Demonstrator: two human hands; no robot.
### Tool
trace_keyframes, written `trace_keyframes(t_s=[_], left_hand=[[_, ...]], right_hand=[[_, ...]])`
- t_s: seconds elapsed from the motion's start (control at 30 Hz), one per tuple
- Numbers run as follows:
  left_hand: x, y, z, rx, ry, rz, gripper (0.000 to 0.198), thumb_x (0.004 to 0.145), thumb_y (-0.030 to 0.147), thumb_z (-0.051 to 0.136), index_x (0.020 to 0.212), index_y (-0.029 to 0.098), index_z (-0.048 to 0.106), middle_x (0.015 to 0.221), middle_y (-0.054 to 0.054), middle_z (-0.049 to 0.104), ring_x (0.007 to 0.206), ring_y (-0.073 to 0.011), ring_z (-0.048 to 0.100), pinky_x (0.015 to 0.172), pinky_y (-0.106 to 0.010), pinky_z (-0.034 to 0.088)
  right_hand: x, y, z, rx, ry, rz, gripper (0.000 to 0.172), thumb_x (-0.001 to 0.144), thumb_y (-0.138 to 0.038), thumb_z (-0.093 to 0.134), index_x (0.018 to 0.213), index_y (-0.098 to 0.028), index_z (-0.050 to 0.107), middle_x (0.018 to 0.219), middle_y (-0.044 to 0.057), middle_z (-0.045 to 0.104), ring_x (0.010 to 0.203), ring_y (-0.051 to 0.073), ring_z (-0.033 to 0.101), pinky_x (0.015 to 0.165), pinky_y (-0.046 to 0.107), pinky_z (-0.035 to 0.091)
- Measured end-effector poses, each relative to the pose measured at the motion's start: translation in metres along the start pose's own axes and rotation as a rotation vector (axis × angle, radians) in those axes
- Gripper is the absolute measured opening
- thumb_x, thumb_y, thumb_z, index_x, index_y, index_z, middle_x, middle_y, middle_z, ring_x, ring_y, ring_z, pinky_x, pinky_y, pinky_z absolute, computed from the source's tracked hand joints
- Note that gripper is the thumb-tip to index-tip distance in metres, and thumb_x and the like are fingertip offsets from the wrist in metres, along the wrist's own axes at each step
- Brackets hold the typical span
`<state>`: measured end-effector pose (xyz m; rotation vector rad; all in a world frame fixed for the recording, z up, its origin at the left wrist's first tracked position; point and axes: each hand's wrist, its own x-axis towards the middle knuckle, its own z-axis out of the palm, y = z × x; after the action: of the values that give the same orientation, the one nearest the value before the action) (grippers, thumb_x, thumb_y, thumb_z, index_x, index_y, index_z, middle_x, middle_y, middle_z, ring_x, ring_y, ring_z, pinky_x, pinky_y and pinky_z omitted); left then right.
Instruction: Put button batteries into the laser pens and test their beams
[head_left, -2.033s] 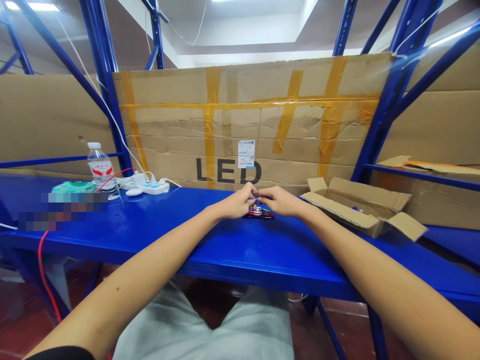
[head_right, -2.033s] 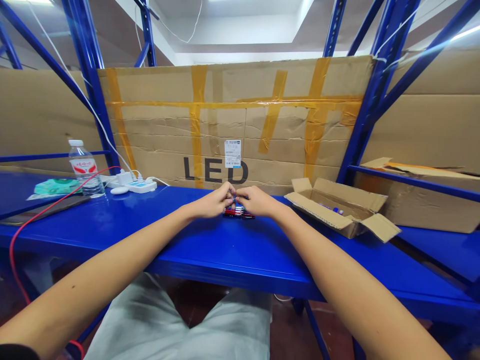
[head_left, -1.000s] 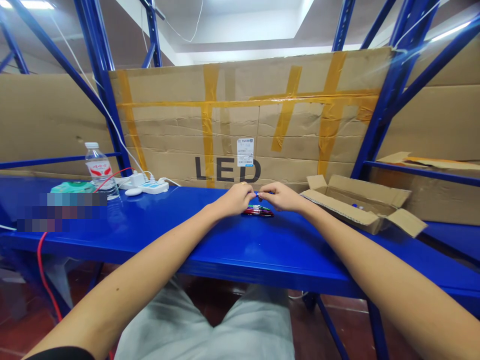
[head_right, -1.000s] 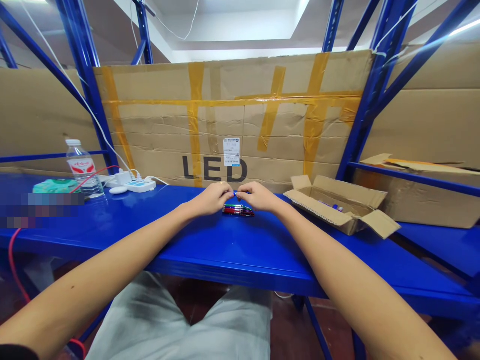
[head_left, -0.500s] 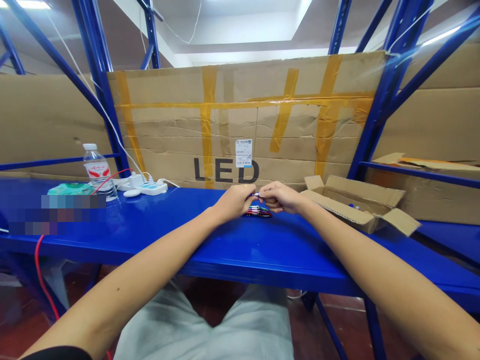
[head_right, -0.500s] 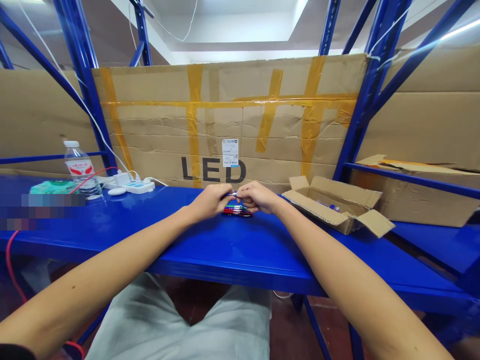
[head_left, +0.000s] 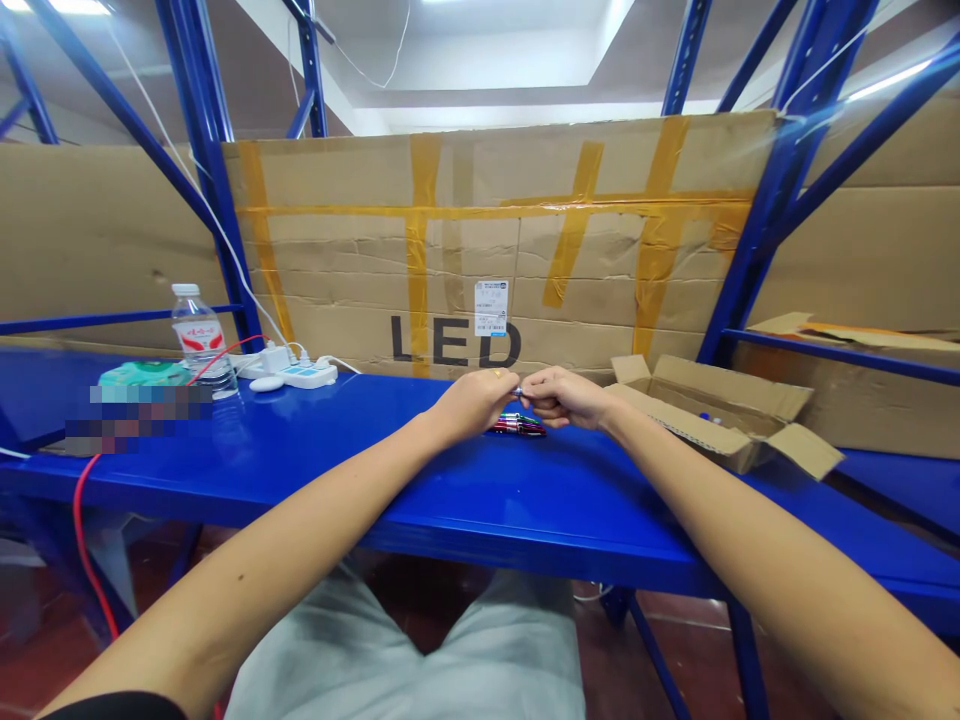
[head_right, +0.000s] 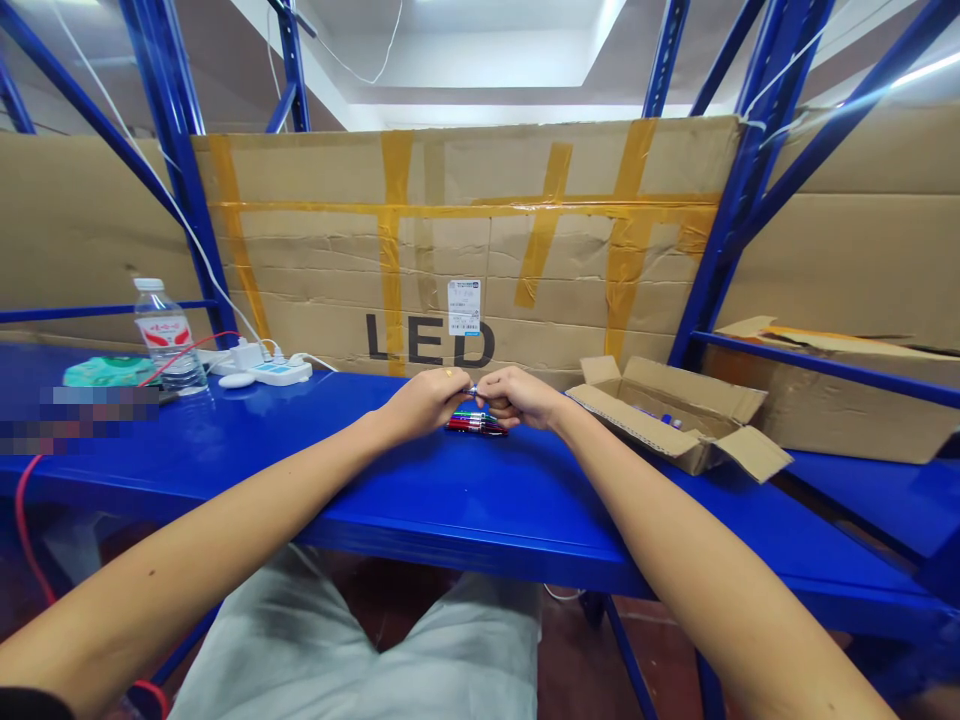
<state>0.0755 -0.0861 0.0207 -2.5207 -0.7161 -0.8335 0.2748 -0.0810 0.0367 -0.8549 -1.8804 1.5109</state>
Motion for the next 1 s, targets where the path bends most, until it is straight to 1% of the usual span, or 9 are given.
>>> trace_keyframes(t_s=[0.2,0.33,0.47,0.57,0.63,0.7,0.77,0.87,1.0], left_hand=[[-0.001,0.003,0.001,-0.108,0.002,-0.066,0.011,0.094,0.022,0.045,0.088,0.017,0.052,0.085,-0.007,0.061,0.08,-0.0188,0.058,0.071,-0.03,0.043],[0.002,0.005,0.005,-0.226,0.027,-0.172,0.013,0.095,0.021,0.042,0.095,0.016,0.055,0.092,-0.008,0.063,0.087,-0.0197,0.06,0.079,-0.033,0.047],[0.004,0.001,0.011,-0.227,0.065,-0.224,0.016,0.093,0.018,0.044,0.086,0.015,0.058,0.092,-0.01,0.063,0.092,-0.0204,0.06,0.085,-0.034,0.047],[0.004,0.0,0.009,-0.264,0.026,-0.283,0.013,0.091,0.019,0.049,0.086,0.015,0.06,0.086,-0.009,0.066,0.085,-0.0199,0.062,0.079,-0.032,0.048],[0.003,0.001,0.006,-0.304,-0.005,-0.318,0.012,0.09,0.02,0.052,0.086,0.016,0.062,0.082,-0.007,0.069,0.08,-0.0189,0.063,0.074,-0.03,0.047],[0.002,0.003,0.002,-0.326,-0.015,-0.325,0.012,0.089,0.019,0.053,0.085,0.016,0.064,0.081,-0.006,0.07,0.078,-0.018,0.063,0.073,-0.029,0.046],[0.002,0.005,0.0,-0.337,-0.006,-0.316,0.013,0.088,0.018,0.054,0.084,0.016,0.065,0.08,-0.006,0.07,0.076,-0.0173,0.063,0.072,-0.029,0.046],[0.002,0.007,0.0,-0.333,0.027,-0.291,0.012,0.088,0.017,0.054,0.084,0.015,0.065,0.079,-0.006,0.07,0.075,-0.0173,0.062,0.071,-0.029,0.046],[0.001,0.007,0.003,-0.242,0.046,-0.229,0.01,0.089,0.017,0.052,0.087,0.015,0.061,0.084,-0.007,0.068,0.079,-0.019,0.062,0.074,-0.031,0.047]], right_hand=[[-0.004,-0.004,0.003,-0.169,0.045,-0.039,0.023,0.08,-0.033,0.064,0.068,-0.016,0.055,0.042,-0.01,0.028,0.037,0.005,0.023,0.035,0.02,0.028],[-0.005,-0.006,0.003,-0.447,0.165,-0.101,0.028,0.083,-0.04,0.06,0.068,-0.017,0.054,0.042,-0.006,0.038,0.036,0.009,0.035,0.039,0.023,0.032],[-0.001,-0.004,0.003,-0.81,0.294,-0.275,0.027,0.085,-0.034,0.051,0.066,-0.016,0.056,0.048,-0.003,0.044,0.045,0.01,0.041,0.049,0.025,0.031],[0.002,-0.001,0.002,-1.006,0.327,-0.441,0.03,0.084,-0.03,0.049,0.058,-0.016,0.052,0.052,-0.002,0.045,0.055,0.011,0.04,0.055,0.026,0.028],[0.003,0.001,0.002,-1.041,0.327,-0.476,0.032,0.084,-0.029,0.049,0.054,-0.016,0.047,0.052,-0.002,0.044,0.056,0.01,0.037,0.055,0.026,0.026],[0.002,0.001,0.003,-0.979,0.313,-0.443,0.034,0.083,-0.03,0.05,0.052,-0.017,0.045,0.049,-0.003,0.04,0.053,0.01,0.035,0.053,0.026,0.024],[0.001,0.0,0.005,-0.831,0.291,-0.345,0.032,0.082,-0.031,0.051,0.053,-0.017,0.047,0.045,-0.004,0.039,0.047,0.009,0.035,0.049,0.025,0.025],[-0.001,-0.003,0.008,-0.519,0.255,-0.175,0.025,0.079,-0.031,0.056,0.059,-0.017,0.053,0.039,-0.006,0.037,0.037,0.008,0.033,0.041,0.024,0.026],[-0.001,-0.006,0.01,-0.12,0.197,-0.054,0.018,0.074,-0.023,0.06,0.058,-0.016,0.054,0.037,-0.009,0.026,0.034,0.005,0.02,0.034,0.021,0.021]])
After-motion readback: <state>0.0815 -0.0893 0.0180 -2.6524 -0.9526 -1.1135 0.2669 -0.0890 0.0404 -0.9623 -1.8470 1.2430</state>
